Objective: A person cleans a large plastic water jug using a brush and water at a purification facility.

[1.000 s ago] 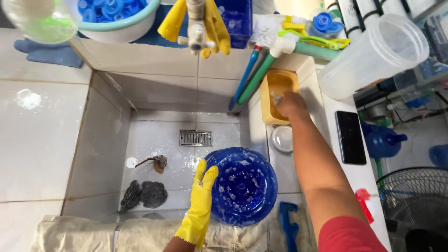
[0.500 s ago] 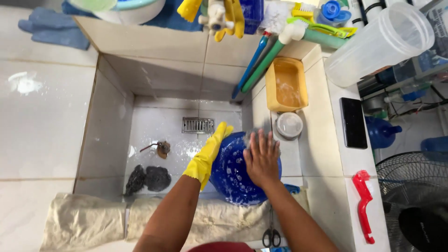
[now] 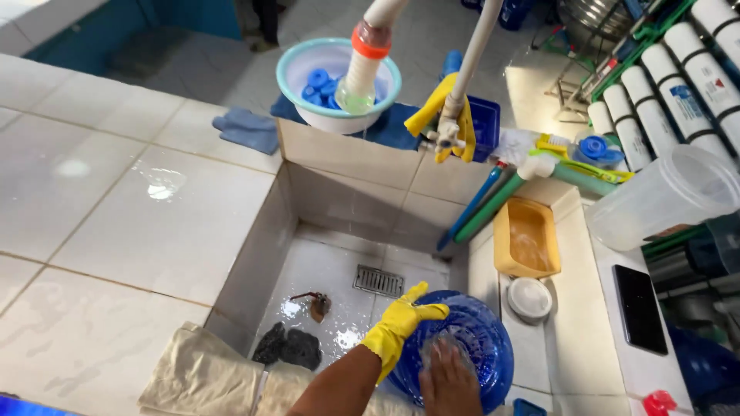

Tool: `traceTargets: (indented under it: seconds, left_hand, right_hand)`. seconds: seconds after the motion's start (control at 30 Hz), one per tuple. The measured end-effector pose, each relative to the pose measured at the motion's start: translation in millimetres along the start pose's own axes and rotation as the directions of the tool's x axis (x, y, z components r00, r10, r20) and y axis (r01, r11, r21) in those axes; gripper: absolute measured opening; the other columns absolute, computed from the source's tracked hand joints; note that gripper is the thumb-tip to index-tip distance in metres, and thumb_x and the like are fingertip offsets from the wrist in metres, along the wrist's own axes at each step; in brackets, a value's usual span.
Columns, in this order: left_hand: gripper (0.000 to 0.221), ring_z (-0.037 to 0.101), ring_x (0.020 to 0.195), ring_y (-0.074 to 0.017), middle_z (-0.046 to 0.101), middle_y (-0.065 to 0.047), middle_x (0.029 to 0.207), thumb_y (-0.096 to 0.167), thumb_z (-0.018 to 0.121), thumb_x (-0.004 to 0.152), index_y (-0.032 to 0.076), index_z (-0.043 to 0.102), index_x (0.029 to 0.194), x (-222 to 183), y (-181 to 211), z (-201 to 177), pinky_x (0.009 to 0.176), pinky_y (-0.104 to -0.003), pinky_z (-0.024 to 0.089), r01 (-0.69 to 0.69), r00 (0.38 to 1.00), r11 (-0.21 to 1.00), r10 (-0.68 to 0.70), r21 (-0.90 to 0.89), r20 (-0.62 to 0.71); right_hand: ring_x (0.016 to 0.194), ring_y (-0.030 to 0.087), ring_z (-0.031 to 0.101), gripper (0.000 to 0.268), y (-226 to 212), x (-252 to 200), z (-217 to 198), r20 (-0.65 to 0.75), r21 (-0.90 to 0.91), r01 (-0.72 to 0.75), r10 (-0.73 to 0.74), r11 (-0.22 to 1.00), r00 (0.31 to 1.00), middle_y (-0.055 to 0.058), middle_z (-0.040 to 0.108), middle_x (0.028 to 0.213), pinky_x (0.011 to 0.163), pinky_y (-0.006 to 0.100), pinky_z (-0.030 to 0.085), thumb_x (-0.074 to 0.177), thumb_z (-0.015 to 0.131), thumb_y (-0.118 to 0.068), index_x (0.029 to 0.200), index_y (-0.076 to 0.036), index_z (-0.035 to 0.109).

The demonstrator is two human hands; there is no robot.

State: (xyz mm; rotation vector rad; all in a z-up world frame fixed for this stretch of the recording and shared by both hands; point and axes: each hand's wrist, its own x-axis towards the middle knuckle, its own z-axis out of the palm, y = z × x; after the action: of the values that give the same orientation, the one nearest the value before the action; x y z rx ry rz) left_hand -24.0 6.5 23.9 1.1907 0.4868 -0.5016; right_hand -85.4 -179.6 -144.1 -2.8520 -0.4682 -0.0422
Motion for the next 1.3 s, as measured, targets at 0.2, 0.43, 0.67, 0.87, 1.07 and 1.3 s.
traceTargets:
  seconds: [0.2,0.43,0.67,0.87,1.07,1.3]
  left_hand:
    - [0.1,0.037,0.152,-0.0241,0.035,-0.001,0.168,0.033,0.077,0.07,0.028,0.035,0.161,-40.4,-2.8,8.1,0.125,-0.042,0.029,0.055,0.992,0.997,-0.061,-0.059,-0.108]
    - [0.088,0.05,0.141,-0.0287,0.051,-0.009,0.153,0.06,0.067,0.082,0.018,0.039,0.154,-45.9,24.7,0.5,0.118,-0.04,0.041,0.113,0.986,0.899,-0.051,0.422,-0.157]
    - [0.102,0.058,0.134,-0.0214,0.059,-0.008,0.147,0.045,0.081,0.07,0.017,0.037,0.158,26.4,-1.9,3.7,0.112,-0.028,0.045,-0.046,0.998,0.961,0.055,0.272,-0.025]
    - [0.077,0.054,0.138,-0.0305,0.051,-0.009,0.154,0.045,0.069,0.089,0.019,0.041,0.156,-14.4,43.6,9.0,0.12,-0.04,0.043,0.095,0.994,0.981,-0.085,0.167,-0.069]
    - [0.094,0.05,0.144,-0.0206,0.045,-0.008,0.16,0.053,0.079,0.083,0.015,0.034,0.158,50.6,-66.5,-5.1,0.12,-0.033,0.041,-0.158,0.972,0.984,0.171,0.087,-0.159]
    - [0.129,0.033,0.15,-0.0332,0.021,-0.01,0.169,0.078,0.08,0.071,0.018,0.012,0.163,129.7,-185.7,-17.0,0.119,-0.048,0.028,-0.139,0.738,0.614,0.587,0.777,-0.332]
  right_hand:
    - [0.137,0.032,0.053,0.057,37.4,27.4,8.5,-0.377,-0.295,-0.258,0.137,0.92,0.916,0.002,0.054,0.149,0.105,0.059,0.046,0.091,0.048,-0.054,0.147,-0.042,0.052]
    - [0.147,0.036,0.051,0.07,55.4,30.6,43.5,-0.553,-0.478,-0.22,-0.096,0.85,0.828,0.013,0.053,0.159,0.114,0.061,0.044,0.092,0.043,-0.054,0.152,-0.019,0.049]
    - [0.155,0.03,0.042,0.054,89.7,23.0,84.5,-0.449,-0.293,-0.183,0.034,0.938,0.893,0.005,0.041,0.168,0.117,0.059,0.041,0.088,0.047,-0.055,0.136,-0.035,0.062]
    - [0.16,0.032,0.019,0.066,44.9,48.5,103.6,-0.176,-0.101,-0.253,0.233,0.962,0.956,0.007,0.028,0.169,0.128,0.054,0.014,0.103,0.03,-0.048,0.156,-0.011,0.035]
    - [0.14,0.043,0.06,0.072,104.9,79.2,60.1,-0.733,-0.371,-0.325,-0.059,0.87,0.677,0.016,0.061,0.155,0.106,0.065,0.049,0.094,0.048,-0.054,0.145,-0.007,0.064]
    - [0.157,0.03,0.021,0.067,32.7,162.5,-19.7,0.139,0.146,0.06,-0.081,0.987,0.987,0.004,0.034,0.166,0.126,0.052,0.013,0.099,0.034,-0.06,0.154,-0.023,0.045]
